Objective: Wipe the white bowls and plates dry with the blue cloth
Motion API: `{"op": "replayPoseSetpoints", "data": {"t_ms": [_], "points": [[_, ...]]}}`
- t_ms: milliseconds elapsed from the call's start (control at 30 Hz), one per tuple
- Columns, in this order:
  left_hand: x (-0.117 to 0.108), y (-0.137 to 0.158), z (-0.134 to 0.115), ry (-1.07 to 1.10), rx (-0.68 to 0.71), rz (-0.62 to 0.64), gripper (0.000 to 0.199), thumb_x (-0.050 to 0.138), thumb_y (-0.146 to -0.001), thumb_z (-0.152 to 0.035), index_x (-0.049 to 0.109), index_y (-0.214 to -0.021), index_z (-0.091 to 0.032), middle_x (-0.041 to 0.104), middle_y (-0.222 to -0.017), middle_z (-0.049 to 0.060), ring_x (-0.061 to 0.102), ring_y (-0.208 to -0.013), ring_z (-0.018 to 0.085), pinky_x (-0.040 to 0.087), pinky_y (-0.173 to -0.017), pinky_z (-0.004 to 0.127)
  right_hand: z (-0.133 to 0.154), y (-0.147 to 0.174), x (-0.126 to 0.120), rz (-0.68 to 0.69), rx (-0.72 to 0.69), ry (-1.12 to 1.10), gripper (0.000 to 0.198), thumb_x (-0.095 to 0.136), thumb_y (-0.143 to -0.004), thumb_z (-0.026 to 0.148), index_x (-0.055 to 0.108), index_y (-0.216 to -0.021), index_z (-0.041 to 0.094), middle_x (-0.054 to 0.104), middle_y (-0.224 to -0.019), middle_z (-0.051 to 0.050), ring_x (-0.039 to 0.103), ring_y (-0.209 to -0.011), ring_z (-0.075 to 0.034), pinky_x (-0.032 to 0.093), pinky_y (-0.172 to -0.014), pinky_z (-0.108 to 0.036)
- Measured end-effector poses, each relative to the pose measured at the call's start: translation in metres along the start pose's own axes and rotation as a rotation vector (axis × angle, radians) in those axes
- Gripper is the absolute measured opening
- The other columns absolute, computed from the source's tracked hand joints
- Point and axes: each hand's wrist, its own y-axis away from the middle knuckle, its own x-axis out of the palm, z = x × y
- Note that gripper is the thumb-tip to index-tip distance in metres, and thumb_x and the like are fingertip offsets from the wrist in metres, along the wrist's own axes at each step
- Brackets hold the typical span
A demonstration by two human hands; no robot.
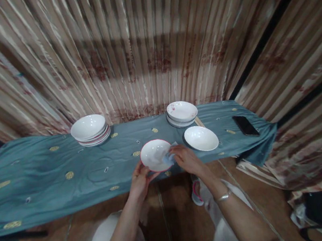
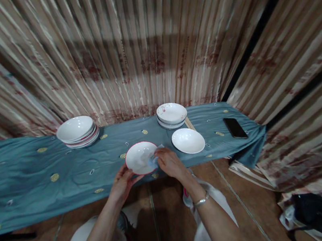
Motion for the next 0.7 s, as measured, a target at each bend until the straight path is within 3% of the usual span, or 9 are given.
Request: {"op": "replayPoseSetpoints", "data": {"t_ms": [100,233,333,433,567,700], "points": [[-0.001,-0.001,0.0,0.002,0.011,-0.014,0.043,0.079,-0.051,-0.02,0.061,-0.09,-0.017,0.064,-0.083,0.001,0.064,-0.076,0.019,0.057,-0.077,0.051,-0.008,-0.003,0.001,-0.194,0.075,-0.189,0.032,0.043,-0.078,0.014,0.069,-0.094,0.021,0.07,-0.107,-0.005,0.061,-0.105,-0.02,0.043,-0.098,-0.036],[0.002,-0.001,-0.003,0.016,0.034,-0.004,0.046,0.083,-0.049,-0.022,0.061,-0.09,-0.018,0.065,-0.082,0.0,0.063,-0.076,0.018,0.056,-0.078,0.052,-0.015,-0.006,-0.014,-0.387,0.305,-0.532,0.029,0.044,-0.077,0.025,0.071,-0.083,0.019,0.072,-0.084,-0.003,0.064,-0.082,-0.019,0.05,-0.08,-0.03],[0.01,0.001,-0.007,0.041,0.044,0.016,0.046,0.083,-0.05,-0.023,0.062,-0.09,-0.019,0.066,-0.082,0.0,0.064,-0.078,0.019,0.056,-0.08,0.052,-0.018,-0.005,-0.033,-0.438,0.438,-0.698,0.03,0.047,-0.075,0.033,0.071,-0.081,0.016,0.072,-0.077,-0.004,0.063,-0.072,-0.019,0.049,-0.067,-0.027],[0.026,0.004,-0.008,0.079,0.037,0.045,0.044,0.082,-0.052,-0.021,0.062,-0.091,-0.019,0.065,-0.077,-0.002,0.062,-0.071,0.016,0.056,-0.081,0.052,-0.017,0.0,-0.054,-0.39,0.455,-0.659,0.035,0.048,-0.074,0.035,0.072,-0.09,0.016,0.073,-0.084,-0.005,0.065,-0.077,-0.02,0.05,-0.071,-0.028],[0.055,0.006,-0.004,0.108,0.048,0.058,0.045,0.08,-0.053,-0.018,0.063,-0.095,-0.02,0.065,-0.078,-0.003,0.062,-0.075,0.017,0.056,-0.08,0.053,-0.015,0.006,-0.071,-0.312,0.351,-0.488,0.038,0.05,-0.08,0.044,0.072,-0.095,0.017,0.073,-0.099,-0.006,0.065,-0.097,-0.022,0.048,-0.089,-0.032],[0.086,0.003,0.004,0.097,0.061,0.107,0.045,0.078,-0.055,-0.019,0.061,-0.096,-0.022,0.065,-0.086,-0.001,0.062,-0.085,0.021,0.056,-0.082,0.053,-0.018,0.011,-0.079,-0.402,0.354,-0.328,0.041,0.059,-0.077,0.049,0.072,-0.096,0.016,0.074,-0.098,-0.008,0.065,-0.093,-0.024,0.048,-0.089,-0.035]]}}
